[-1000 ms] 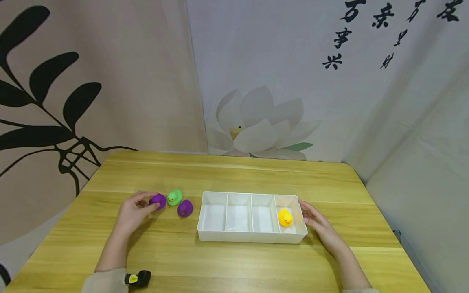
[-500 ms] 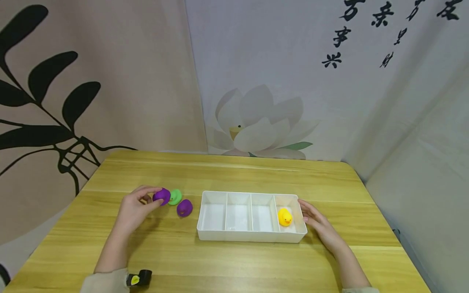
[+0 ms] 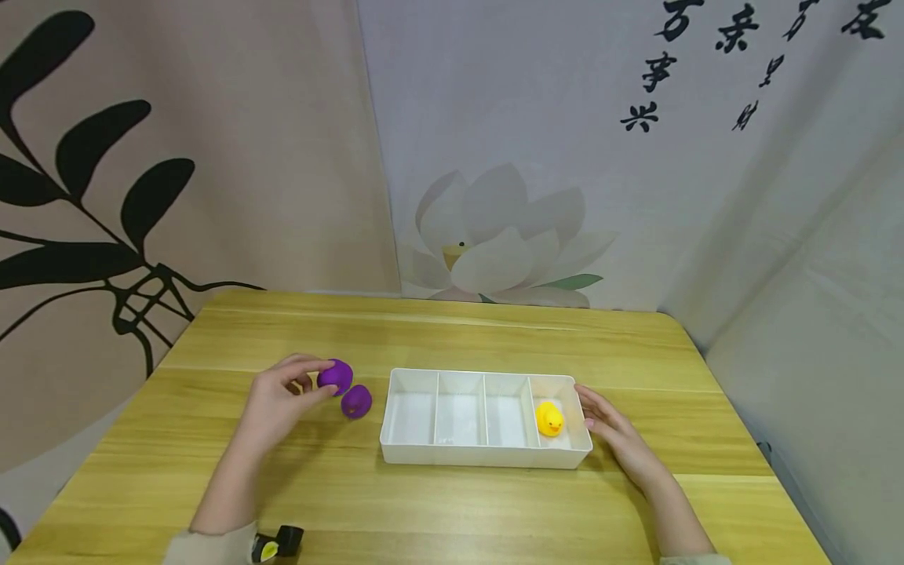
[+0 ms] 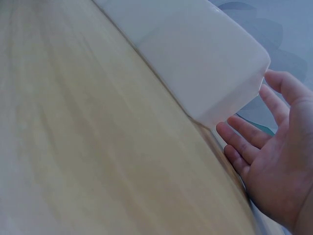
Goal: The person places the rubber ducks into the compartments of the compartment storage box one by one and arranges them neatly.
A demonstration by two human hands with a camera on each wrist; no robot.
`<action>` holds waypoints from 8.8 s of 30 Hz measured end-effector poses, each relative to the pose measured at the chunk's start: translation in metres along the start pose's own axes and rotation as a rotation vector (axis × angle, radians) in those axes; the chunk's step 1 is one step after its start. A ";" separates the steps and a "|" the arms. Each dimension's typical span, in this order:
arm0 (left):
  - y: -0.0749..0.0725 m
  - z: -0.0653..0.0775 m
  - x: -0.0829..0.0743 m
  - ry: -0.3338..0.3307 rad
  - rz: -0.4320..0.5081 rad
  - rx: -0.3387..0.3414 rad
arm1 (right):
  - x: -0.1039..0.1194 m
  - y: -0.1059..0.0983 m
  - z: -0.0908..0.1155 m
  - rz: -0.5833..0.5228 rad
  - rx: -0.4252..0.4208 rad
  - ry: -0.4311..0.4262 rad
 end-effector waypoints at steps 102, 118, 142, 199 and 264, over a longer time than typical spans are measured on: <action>0.213 -0.029 -0.076 -0.022 0.089 0.556 | -0.004 -0.002 -0.001 -0.016 -0.014 0.058; 0.223 -0.028 -0.070 -0.028 -0.012 0.580 | -0.005 -0.002 -0.001 -0.016 -0.012 0.050; 0.233 -0.032 -0.075 0.042 -0.203 0.629 | -0.003 -0.002 -0.002 -0.026 -0.012 0.041; 0.109 -0.005 -0.060 -0.022 0.095 0.252 | -0.005 -0.002 -0.001 -0.015 -0.019 0.046; 0.021 -0.018 0.093 -0.200 0.010 0.216 | -0.005 -0.001 -0.001 -0.004 -0.011 0.028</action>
Point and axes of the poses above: each hand's wrist, its own z-axis away from the middle knuckle, its own y-axis out of the palm, x = y × z, the point moved 3 cm from there along -z, towards the middle knuckle, and after that the axes turned 2 degrees about -x, right-handed, at the moved point
